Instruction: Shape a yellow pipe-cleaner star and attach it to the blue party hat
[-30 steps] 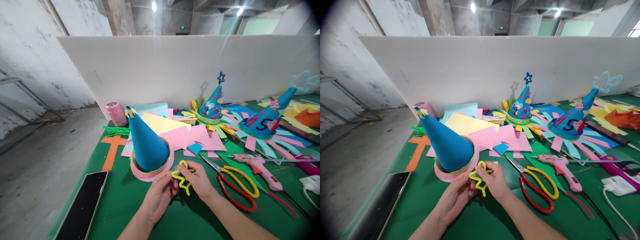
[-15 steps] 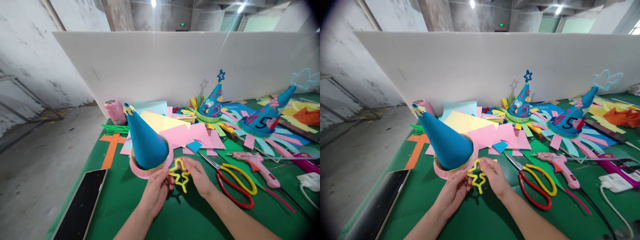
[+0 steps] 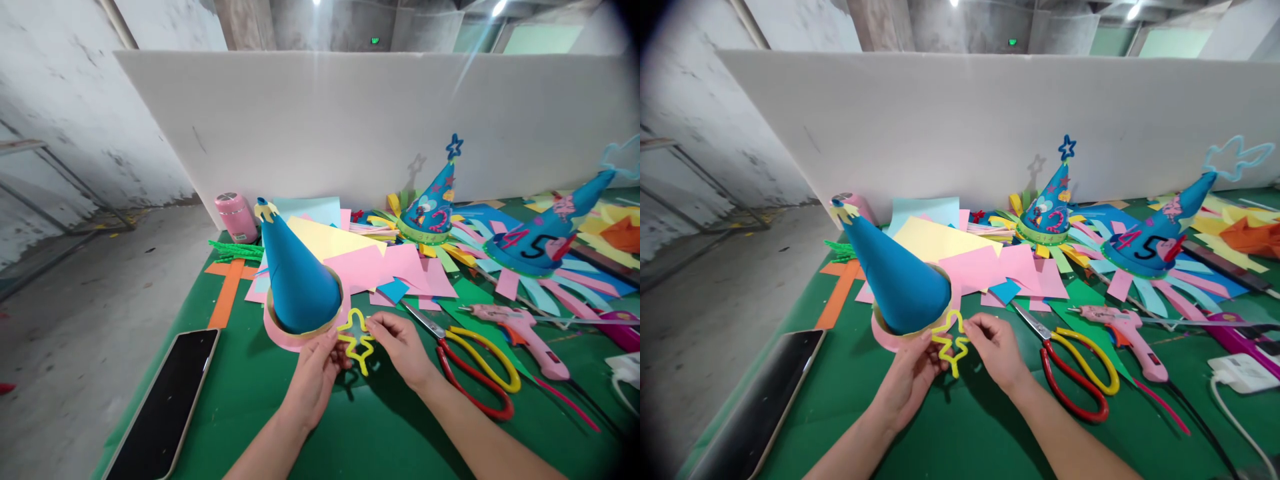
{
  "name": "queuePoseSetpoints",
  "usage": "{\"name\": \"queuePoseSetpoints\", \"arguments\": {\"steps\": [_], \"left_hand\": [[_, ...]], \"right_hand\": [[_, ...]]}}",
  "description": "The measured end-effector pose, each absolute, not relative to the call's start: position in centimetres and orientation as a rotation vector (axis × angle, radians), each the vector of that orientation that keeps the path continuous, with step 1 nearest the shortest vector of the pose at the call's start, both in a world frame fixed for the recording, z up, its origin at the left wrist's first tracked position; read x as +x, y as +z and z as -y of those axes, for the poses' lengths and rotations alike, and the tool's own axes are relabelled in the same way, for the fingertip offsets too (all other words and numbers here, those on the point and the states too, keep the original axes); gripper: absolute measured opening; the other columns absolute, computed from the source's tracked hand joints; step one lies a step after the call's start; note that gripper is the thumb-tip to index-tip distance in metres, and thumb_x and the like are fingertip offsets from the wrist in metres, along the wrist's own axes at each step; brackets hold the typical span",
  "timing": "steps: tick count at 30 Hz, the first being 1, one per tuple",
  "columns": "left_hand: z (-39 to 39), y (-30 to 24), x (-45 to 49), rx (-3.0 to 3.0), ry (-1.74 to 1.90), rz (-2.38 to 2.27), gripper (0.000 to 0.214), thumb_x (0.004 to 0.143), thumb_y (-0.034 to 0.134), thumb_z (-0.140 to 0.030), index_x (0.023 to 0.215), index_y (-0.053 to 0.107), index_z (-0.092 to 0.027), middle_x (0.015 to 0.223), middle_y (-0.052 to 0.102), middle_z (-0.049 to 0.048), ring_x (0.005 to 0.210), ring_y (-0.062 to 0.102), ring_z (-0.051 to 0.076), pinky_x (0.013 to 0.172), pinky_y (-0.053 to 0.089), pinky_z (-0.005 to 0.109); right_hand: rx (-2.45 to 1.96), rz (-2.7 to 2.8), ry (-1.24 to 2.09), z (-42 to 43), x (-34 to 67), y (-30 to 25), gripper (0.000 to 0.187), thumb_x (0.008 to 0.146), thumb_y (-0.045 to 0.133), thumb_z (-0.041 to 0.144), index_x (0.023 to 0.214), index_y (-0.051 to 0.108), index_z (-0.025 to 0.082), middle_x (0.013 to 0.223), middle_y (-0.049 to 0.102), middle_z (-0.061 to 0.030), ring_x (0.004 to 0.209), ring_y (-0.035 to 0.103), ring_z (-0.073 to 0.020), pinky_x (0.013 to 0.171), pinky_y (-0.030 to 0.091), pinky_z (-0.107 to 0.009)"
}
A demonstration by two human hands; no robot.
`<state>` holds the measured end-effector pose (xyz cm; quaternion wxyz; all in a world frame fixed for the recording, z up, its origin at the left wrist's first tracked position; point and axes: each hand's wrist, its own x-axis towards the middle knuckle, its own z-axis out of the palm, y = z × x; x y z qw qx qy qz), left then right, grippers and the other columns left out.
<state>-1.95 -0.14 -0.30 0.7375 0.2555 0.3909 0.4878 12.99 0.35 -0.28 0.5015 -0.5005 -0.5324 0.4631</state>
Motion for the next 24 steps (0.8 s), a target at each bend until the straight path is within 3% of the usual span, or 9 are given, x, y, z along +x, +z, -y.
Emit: {"name": "queuePoseSetpoints", "arguments": {"steps": [11, 16, 24], "left_hand": [[0.7, -0.1, -1.3, 0.651, 0.992, -0.890, 0.013, 0.065, 0.069, -0.027, 0.065, 0.067, -0.013, 0.060, 0.060, 0.0003, 0.057, 0.052, 0.010, 0.056, 0.040, 0.021], [0.5, -0.2, -1.4, 0.669, 1.025, -0.884, 0.014, 0.066, 0.068, -0.027, 0.067, 0.069, -0.013, 0.063, 0.061, 0.0016, 0.060, 0.051, 0.010, 0.057, 0.039, 0.021], [0.7, -0.3, -1.4, 0.716, 0.935, -0.819, 0.017, 0.066, 0.068, -0.028, 0.067, 0.068, -0.011, 0.060, 0.060, 0.0031, 0.053, 0.049, 0.009, 0.052, 0.038, 0.021]], "right_hand": [[-1.146, 1.401, 1.096, 0.0, 12.8, -0.2, 0.021, 0.079, 0.053, 0.029, 0.064, 0.058, 0.016, 0.060, 0.047, 0.0013, 0.058, 0.042, -0.0117, 0.055, 0.035, -0.023], [-1.033, 1.263, 1.375, 0.0, 12.3, -0.2, 0.018, 0.080, 0.053, 0.031, 0.072, 0.059, 0.016, 0.065, 0.053, 0.0011, 0.058, 0.049, -0.0108, 0.054, 0.040, -0.021], [-0.970, 1.161, 1.452, 0.2, 11.5, 0.0, 0.020, 0.078, 0.056, 0.027, 0.062, 0.053, 0.016, 0.052, 0.050, 0.0048, 0.045, 0.048, -0.0080, 0.047, 0.039, -0.021]]}}
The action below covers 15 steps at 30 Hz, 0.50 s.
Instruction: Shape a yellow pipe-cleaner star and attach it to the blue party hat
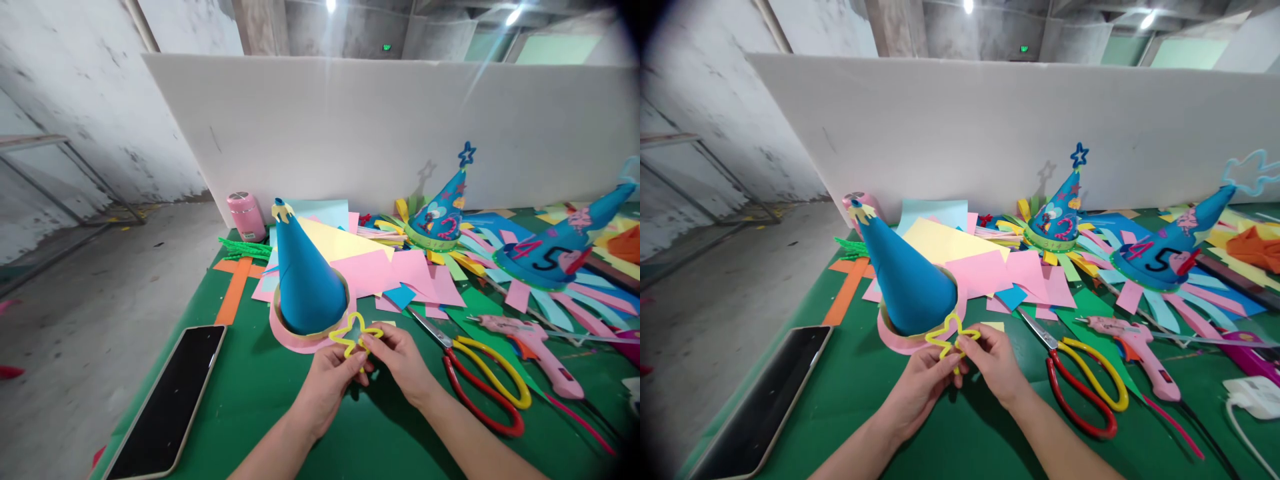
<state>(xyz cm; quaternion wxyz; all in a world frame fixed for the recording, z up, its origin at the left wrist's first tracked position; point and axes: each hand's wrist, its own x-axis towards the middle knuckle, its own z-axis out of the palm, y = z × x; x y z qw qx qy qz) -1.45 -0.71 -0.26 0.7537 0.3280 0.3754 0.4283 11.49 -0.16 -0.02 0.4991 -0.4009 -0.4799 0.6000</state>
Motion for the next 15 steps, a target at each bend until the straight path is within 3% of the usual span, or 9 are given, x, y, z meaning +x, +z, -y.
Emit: {"name": "queuePoseSetpoints", "arguments": {"steps": [7, 15], "left_hand": [[0.69, -0.70, -1.37, 0.706, 0.917, -0.801, 0.027, 0.076, 0.057, -0.031, 0.063, 0.067, -0.009, 0.055, 0.061, 0.0048, 0.044, 0.049, 0.007, 0.047, 0.035, 0.019], [0.71, -0.73, -1.16, 0.638, 0.942, -0.779, 0.029, 0.071, 0.062, -0.034, 0.062, 0.070, -0.007, 0.050, 0.063, 0.0072, 0.040, 0.048, 0.007, 0.042, 0.035, 0.017]], "right_hand": [[-0.953, 1.126, 1.514, 0.16, 11.47, -0.17, 0.020, 0.077, 0.057, 0.030, 0.065, 0.052, 0.015, 0.046, 0.047, 0.0061, 0.041, 0.045, -0.0073, 0.043, 0.037, -0.019], [-0.920, 1.123, 1.519, 0.21, 11.23, -0.39, 0.025, 0.077, 0.057, 0.035, 0.064, 0.049, 0.016, 0.043, 0.046, 0.0063, 0.038, 0.044, -0.0066, 0.041, 0.037, -0.018]]}}
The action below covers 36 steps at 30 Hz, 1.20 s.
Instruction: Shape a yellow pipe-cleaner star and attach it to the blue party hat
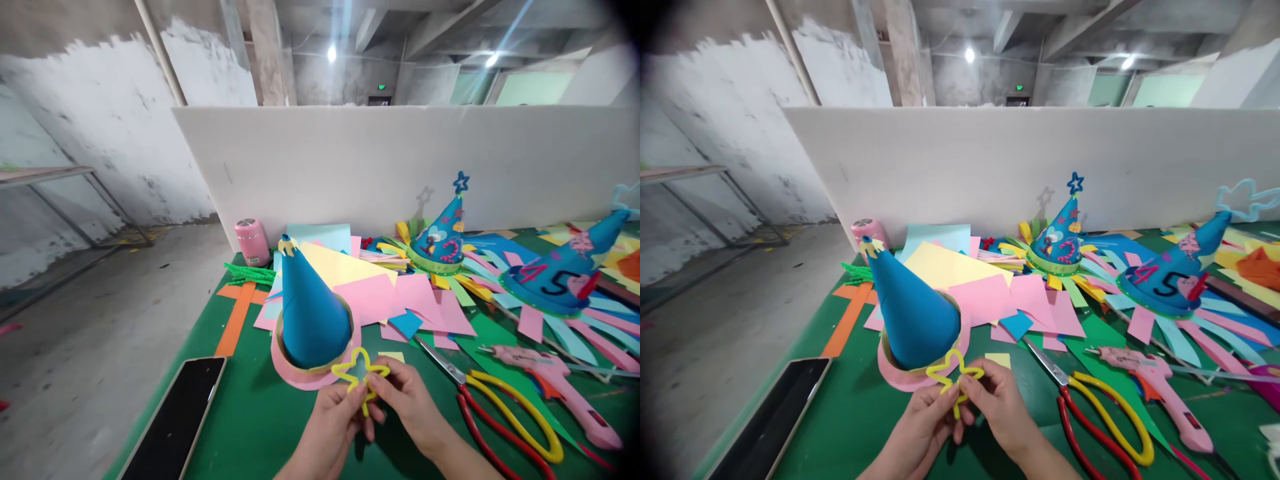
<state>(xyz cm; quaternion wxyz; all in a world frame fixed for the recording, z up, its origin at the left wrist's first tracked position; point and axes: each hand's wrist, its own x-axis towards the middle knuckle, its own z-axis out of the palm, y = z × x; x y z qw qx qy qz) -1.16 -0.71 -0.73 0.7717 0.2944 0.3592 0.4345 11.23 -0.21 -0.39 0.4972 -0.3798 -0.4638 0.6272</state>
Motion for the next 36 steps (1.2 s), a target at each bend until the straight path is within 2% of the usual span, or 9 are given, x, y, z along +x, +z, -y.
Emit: {"name": "queuePoseSetpoints", "arguments": {"steps": [9, 15, 24, 28, 33, 36], "left_hand": [[-0.2, -3.1, -1.2, 0.615, 0.880, -0.717, 0.035, 0.059, 0.070, -0.043, 0.061, 0.070, -0.008, 0.048, 0.064, 0.0080, 0.031, 0.049, 0.007, 0.034, 0.031, 0.016], [-0.2, -3.8, -1.0, 0.625, 0.918, -0.692, 0.039, 0.063, 0.065, -0.049, 0.062, 0.067, -0.010, 0.046, 0.063, 0.0067, 0.033, 0.051, 0.009, 0.035, 0.037, 0.018], [-0.1, -4.0, -0.7, 0.614, 0.981, -0.727, 0.037, 0.064, 0.065, -0.046, 0.059, 0.068, -0.010, 0.046, 0.064, 0.0079, 0.034, 0.050, 0.009, 0.033, 0.037, 0.018], [-0.1, -3.7, -0.7, 0.597, 0.965, -0.709, 0.036, 0.061, 0.067, -0.047, 0.059, 0.067, -0.010, 0.047, 0.065, 0.0082, 0.035, 0.052, 0.011, 0.034, 0.037, 0.019], [0.4, -2.0, -1.0, 0.665, 0.894, -0.804, 0.026, 0.061, 0.071, -0.033, 0.071, 0.068, -0.009, 0.058, 0.068, 0.0078, 0.041, 0.056, 0.011, 0.045, 0.040, 0.021], [0.6, -0.9, -1.2, 0.663, 0.881, -0.870, 0.023, 0.065, 0.069, -0.030, 0.070, 0.066, -0.008, 0.059, 0.068, 0.0072, 0.045, 0.058, 0.011, 0.049, 0.039, 0.022]], "right_hand": [[-0.880, 1.119, 1.538, -0.1, 11.2, -1.0, 0.028, 0.077, 0.056, 0.038, 0.063, 0.049, 0.015, 0.042, 0.045, 0.0061, 0.036, 0.044, -0.0064, 0.038, 0.035, -0.017], [-0.843, 1.113, 1.591, -0.1, 11.4, -1.7, 0.026, 0.079, 0.054, 0.038, 0.067, 0.049, 0.015, 0.044, 0.045, 0.0058, 0.036, 0.044, -0.0068, 0.037, 0.034, -0.017], [-0.776, 1.095, 1.624, 0.0, 11.1, -1.6, 0.024, 0.080, 0.053, 0.036, 0.067, 0.048, 0.016, 0.043, 0.045, 0.0069, 0.033, 0.050, -0.0086, 0.035, 0.035, -0.017], [-0.831, 1.077, 1.604, -0.2, 11.1, -1.5, 0.025, 0.080, 0.053, 0.037, 0.066, 0.048, 0.016, 0.042, 0.043, 0.0073, 0.031, 0.045, -0.0073, 0.034, 0.032, -0.018], [-1.049, 1.121, 1.394, -0.4, 11.8, -0.9, 0.024, 0.074, 0.061, 0.035, 0.064, 0.057, 0.013, 0.057, 0.049, 0.0026, 0.052, 0.045, -0.0086, 0.050, 0.037, -0.020], [-1.102, 1.083, 1.346, -0.5, 12.4, -1.2, 0.027, 0.077, 0.055, 0.040, 0.073, 0.062, 0.014, 0.055, 0.044, 0.0034, 0.052, 0.040, -0.0093, 0.049, 0.033, -0.021]]}}
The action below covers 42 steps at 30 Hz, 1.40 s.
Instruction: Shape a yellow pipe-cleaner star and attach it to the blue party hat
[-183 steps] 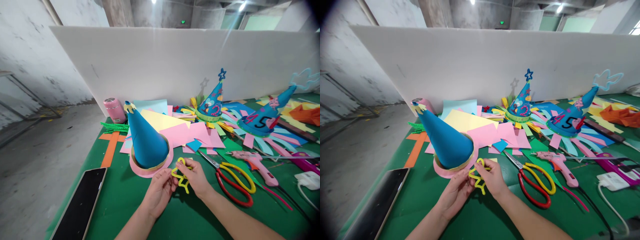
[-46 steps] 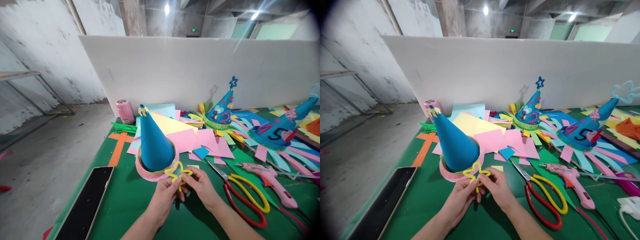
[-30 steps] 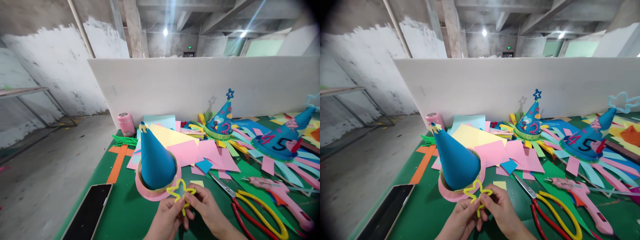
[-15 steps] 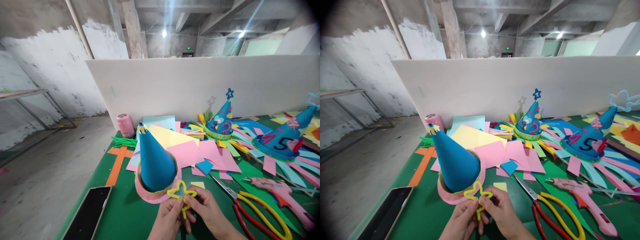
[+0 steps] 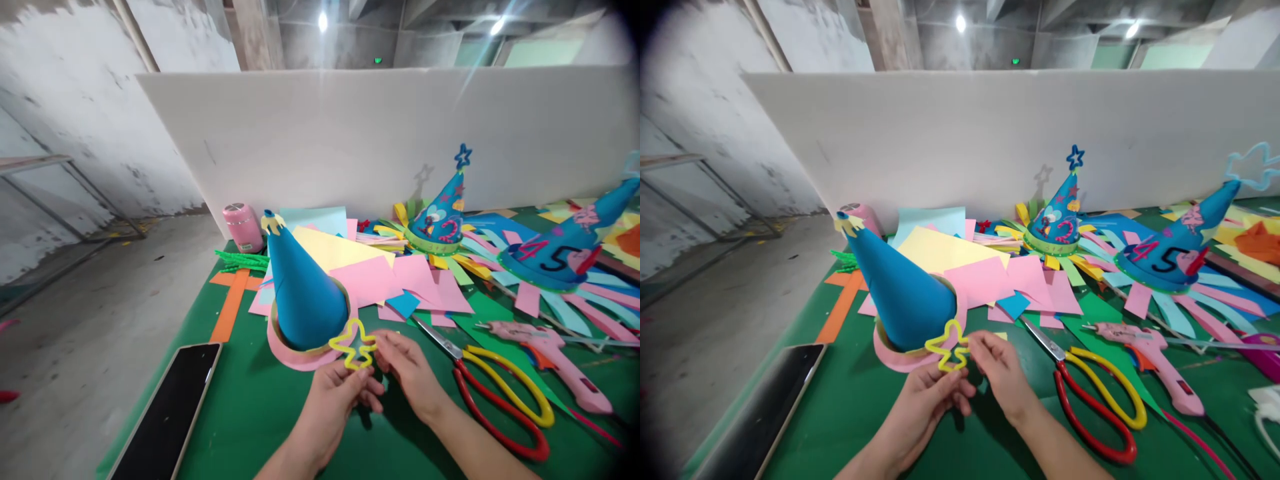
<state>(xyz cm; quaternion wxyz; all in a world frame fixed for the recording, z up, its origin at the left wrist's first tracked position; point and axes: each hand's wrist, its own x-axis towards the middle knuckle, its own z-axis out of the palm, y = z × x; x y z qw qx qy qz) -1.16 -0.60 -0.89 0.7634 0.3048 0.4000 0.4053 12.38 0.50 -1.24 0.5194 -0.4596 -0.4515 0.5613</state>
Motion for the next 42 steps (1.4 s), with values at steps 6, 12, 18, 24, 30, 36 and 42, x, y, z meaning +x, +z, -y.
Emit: {"name": "queuePoseSetpoints", "arguments": {"steps": [6, 12, 18, 24, 30, 36, 42], "left_hand": [[0.6, -0.3, -1.2, 0.662, 0.860, -0.905, 0.024, 0.064, 0.069, -0.031, 0.071, 0.066, -0.008, 0.060, 0.068, 0.0072, 0.047, 0.059, 0.014, 0.053, 0.040, 0.026], [0.8, -0.4, -1.1, 0.723, 0.853, -0.902, 0.024, 0.063, 0.070, -0.030, 0.072, 0.067, -0.009, 0.062, 0.069, 0.0076, 0.047, 0.059, 0.014, 0.054, 0.041, 0.027], [0.8, -0.6, -1.1, 0.794, 0.831, -0.903, 0.020, 0.067, 0.067, -0.029, 0.072, 0.067, -0.010, 0.063, 0.068, 0.0064, 0.050, 0.058, 0.013, 0.054, 0.041, 0.026], [0.8, -0.5, -1.1, 0.761, 0.866, -0.887, 0.021, 0.068, 0.066, -0.031, 0.067, 0.065, -0.010, 0.060, 0.067, 0.0062, 0.045, 0.056, 0.012, 0.050, 0.039, 0.025], [0.8, -0.8, -1.2, 0.739, 0.876, -0.858, 0.020, 0.069, 0.065, -0.030, 0.072, 0.067, -0.010, 0.057, 0.067, 0.0065, 0.044, 0.055, 0.012, 0.048, 0.039, 0.025], [0.8, -0.6, -1.1, 0.775, 0.854, -0.850, 0.021, 0.070, 0.064, -0.029, 0.071, 0.067, -0.009, 0.059, 0.066, 0.0066, 0.047, 0.055, 0.012, 0.050, 0.041, 0.024], [0.4, 0.1, -1.4, 0.657, 1.034, -0.845, 0.015, 0.067, 0.068, -0.023, 0.078, 0.064, -0.014, 0.072, 0.062, 0.0015, 0.063, 0.056, 0.011, 0.061, 0.043, 0.023]], "right_hand": [[-1.150, 1.030, 1.278, -0.8, 13.0, -1.9, 0.028, 0.078, 0.052, 0.040, 0.074, 0.063, 0.015, 0.054, 0.042, 0.0038, 0.050, 0.035, -0.0094, 0.047, 0.028, -0.022], [-1.173, 1.045, 1.264, -0.7, 12.6, -0.7, 0.025, 0.072, 0.060, 0.033, 0.055, 0.055, 0.016, 0.048, 0.038, 0.0057, 0.048, 0.032, -0.0086, 0.047, 0.026, -0.022], [-1.174, 1.013, 1.338, -0.7, 12.7, -0.8, 0.026, 0.074, 0.057, 0.032, 0.054, 0.051, 0.016, 0.045, 0.032, 0.0076, 0.044, 0.027, -0.0070, 0.044, 0.022, -0.022], [-1.113, 1.052, 1.392, -0.5, 12.6, -0.1, 0.025, 0.073, 0.059, 0.036, 0.060, 0.056, 0.015, 0.047, 0.037, 0.0072, 0.045, 0.031, -0.0067, 0.044, 0.026, -0.021], [-1.057, 1.119, 1.474, -0.2, 11.9, 0.5, 0.024, 0.070, 0.061, 0.037, 0.062, 0.055, 0.015, 0.054, 0.050, 0.0040, 0.048, 0.044, -0.0087, 0.046, 0.035, -0.021], [-1.048, 1.102, 1.505, -0.2, 11.6, 0.3, 0.025, 0.071, 0.059, 0.036, 0.058, 0.049, 0.017, 0.050, 0.046, 0.0057, 0.043, 0.043, -0.0075, 0.043, 0.034, -0.021], [-1.093, 1.207, 1.484, -0.4, 11.9, 0.0, 0.025, 0.072, 0.057, 0.037, 0.058, 0.046, 0.018, 0.052, 0.047, 0.0046, 0.046, 0.047, -0.0101, 0.046, 0.036, -0.022]]}}
